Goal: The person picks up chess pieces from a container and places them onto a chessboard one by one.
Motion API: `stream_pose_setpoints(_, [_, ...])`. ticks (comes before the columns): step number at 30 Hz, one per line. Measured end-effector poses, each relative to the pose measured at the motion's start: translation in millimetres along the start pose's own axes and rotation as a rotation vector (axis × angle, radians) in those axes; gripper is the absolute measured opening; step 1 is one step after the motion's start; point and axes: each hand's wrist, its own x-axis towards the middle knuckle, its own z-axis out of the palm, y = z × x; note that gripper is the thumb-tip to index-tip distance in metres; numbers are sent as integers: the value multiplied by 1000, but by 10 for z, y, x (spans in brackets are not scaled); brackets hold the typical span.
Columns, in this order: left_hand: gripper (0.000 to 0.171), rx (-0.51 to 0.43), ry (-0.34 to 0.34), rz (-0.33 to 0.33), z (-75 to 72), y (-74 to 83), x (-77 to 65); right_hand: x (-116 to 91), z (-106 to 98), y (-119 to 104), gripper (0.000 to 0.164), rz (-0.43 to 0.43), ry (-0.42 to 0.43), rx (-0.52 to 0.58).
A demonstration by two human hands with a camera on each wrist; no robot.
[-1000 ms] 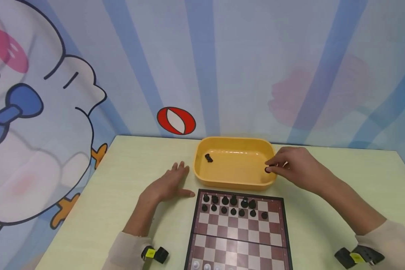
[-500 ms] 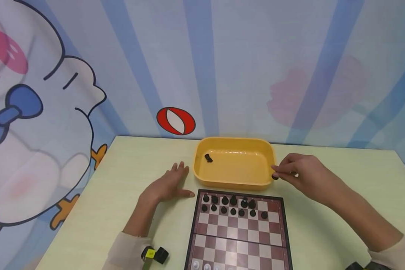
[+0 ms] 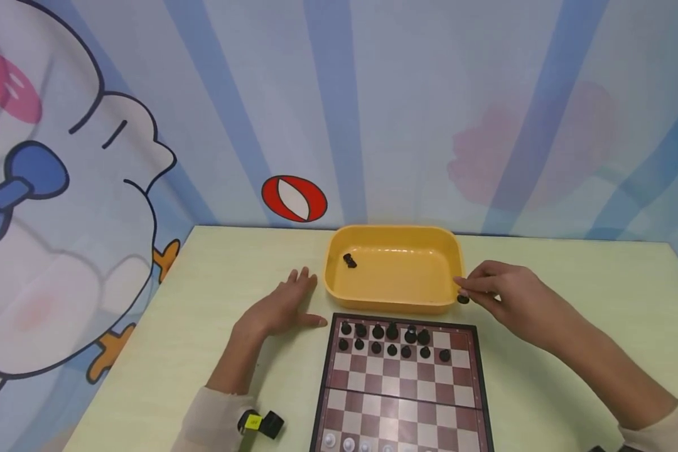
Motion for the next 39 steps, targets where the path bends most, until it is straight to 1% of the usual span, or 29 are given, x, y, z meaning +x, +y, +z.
stream_pose_setpoints(5, [101,-5,-1,-6,10,4,-4,-38,30,-54,38,4,4,7])
stream_pose_setpoints(10, [101,0,0,-2,-11,16,-11,-68,62,-86,34,15,5,22])
stream_pose_setpoints(16, [101,5,4,-8,-29,16,8,-106,94,-110,27,74,-21,38])
stream_pose_setpoints(19, [101,-1,7,-8,-23,22,27,-134,104,-100,27,99,-39,51])
stream_pose_setpoints(24, [102,-4,-1,-18,2,23,28,-172,136,-96,30,112,-84,106])
stream_pose_setpoints(33, [101,12,7,-7,-1,17,-25,-158,231,-117,21,173,-205,146])
stream_pose_setpoints(39, [101,2,13,2,-5,43,-31,-173,251,-103,18,197,-258,198])
